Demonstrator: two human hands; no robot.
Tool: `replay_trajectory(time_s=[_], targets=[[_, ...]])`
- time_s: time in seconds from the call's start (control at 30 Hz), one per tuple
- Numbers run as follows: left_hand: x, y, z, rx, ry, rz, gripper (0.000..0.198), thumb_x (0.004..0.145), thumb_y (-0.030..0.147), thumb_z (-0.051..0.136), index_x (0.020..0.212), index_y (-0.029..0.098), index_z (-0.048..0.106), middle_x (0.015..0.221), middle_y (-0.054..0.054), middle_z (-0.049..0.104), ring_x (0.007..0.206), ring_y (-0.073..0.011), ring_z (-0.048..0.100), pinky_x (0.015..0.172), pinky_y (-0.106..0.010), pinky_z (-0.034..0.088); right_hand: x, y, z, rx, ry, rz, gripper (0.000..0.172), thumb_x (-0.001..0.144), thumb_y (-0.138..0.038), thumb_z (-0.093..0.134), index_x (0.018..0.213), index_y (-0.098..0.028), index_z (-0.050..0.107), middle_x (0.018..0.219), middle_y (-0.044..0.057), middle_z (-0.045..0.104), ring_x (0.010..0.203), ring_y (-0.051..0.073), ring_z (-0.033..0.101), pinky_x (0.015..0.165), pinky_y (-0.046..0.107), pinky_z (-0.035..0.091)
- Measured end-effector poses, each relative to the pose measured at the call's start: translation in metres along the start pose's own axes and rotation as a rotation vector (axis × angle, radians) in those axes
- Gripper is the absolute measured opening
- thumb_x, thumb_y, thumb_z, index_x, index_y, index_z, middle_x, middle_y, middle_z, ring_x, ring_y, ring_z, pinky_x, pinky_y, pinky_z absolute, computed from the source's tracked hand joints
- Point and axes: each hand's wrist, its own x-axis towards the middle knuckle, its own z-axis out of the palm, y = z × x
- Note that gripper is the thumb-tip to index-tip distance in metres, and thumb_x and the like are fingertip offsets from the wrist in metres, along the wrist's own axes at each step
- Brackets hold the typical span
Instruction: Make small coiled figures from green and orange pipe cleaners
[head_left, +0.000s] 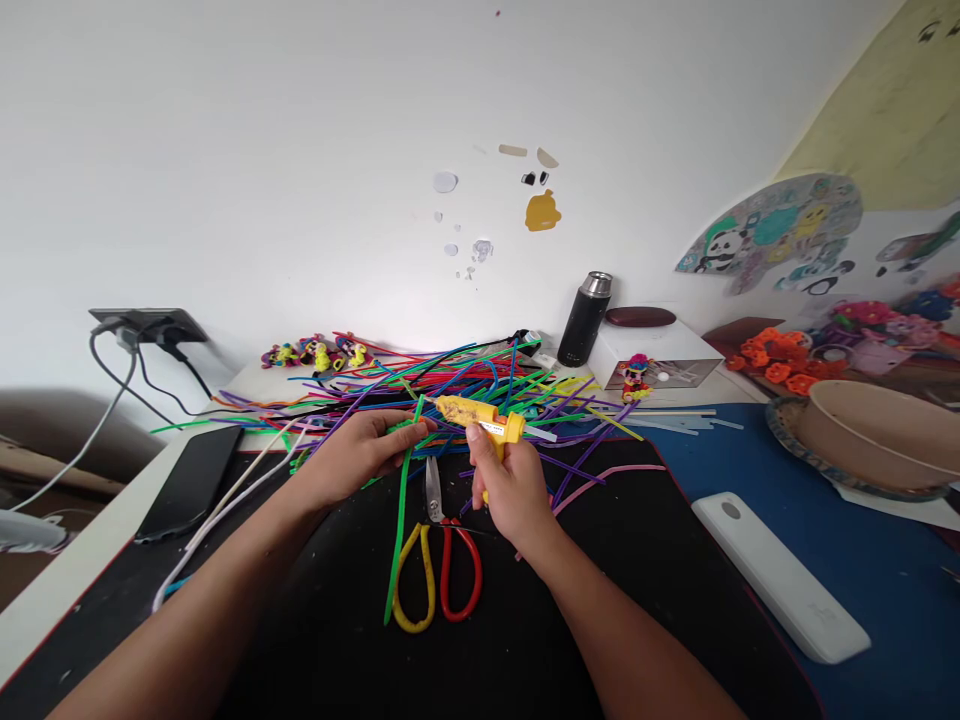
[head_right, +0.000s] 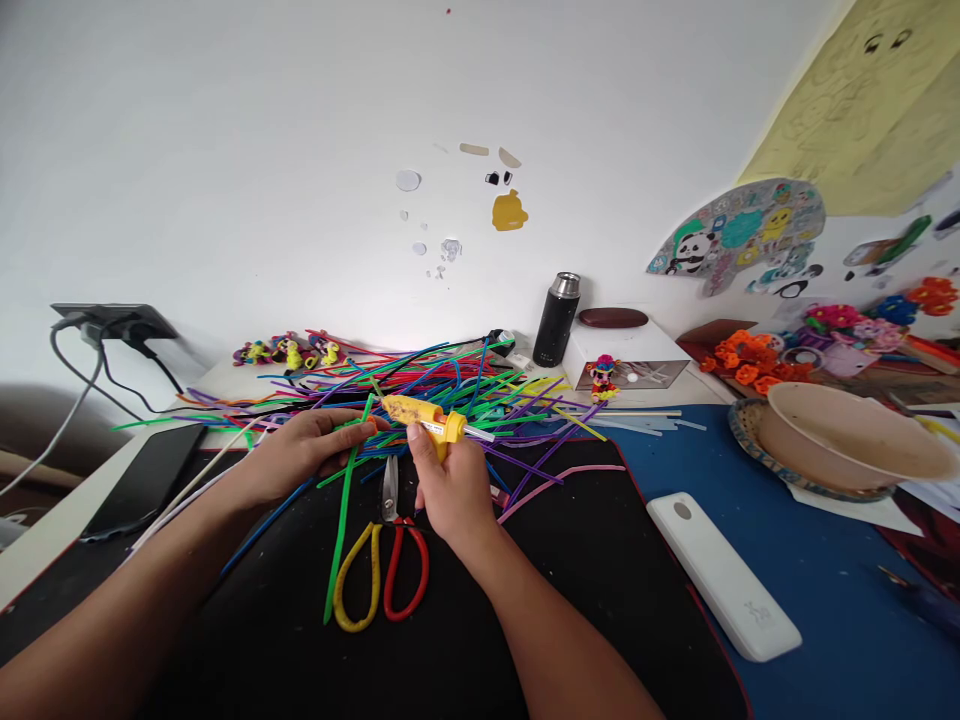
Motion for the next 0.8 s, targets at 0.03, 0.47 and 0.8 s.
replay_trajectory(time_s=[0.03,0.47,0.8], targets=[[0.0,0.001,0.0,0.0,0.0,0.001,0.069,0.082,0.08,0.074,0.105,0.016,0.08,0.063,0.006,0.041,0.055,-0.0123,0.033,0.05,-0.025,0.021,0.0,0.0,0.0,0.0,0.001,-0.001,0.068,0.096,-0.086,0.053,0.066,-0.025,0.051,0.04,-0.005,0.046,0.033,0.014,0.053,0.038,0.023,0.037],[0.002,-0.005,-0.001,-0.051,0.003,0.012,0.062,0.083,0.078,0.077,0.096,0.017,0.076,0.063,0.007,0.04,0.055,-0.0111,0.032,0.049,-0.025,0.022,0.0,0.008,0.002,-0.006,-0.021,-0.018,0.066,0.102,-0.078,0.053,0.064,-0.024,0.052,0.039,-0.005,0.047,0.034,0.013,0.053,0.04,0.023,0.038],[0.006,-0.01,-0.004,-0.055,-0.012,0.011,0.059,0.087,0.074,0.076,0.101,0.017,0.076,0.06,0.007,0.04,0.053,-0.0112,0.03,0.049,-0.026,0.019,-0.003,0.007,0.003,-0.045,-0.043,-0.039,0.066,0.103,-0.076,0.051,0.061,-0.025,0.05,0.039,-0.005,0.046,0.034,0.012,0.049,0.041,0.024,0.036]])
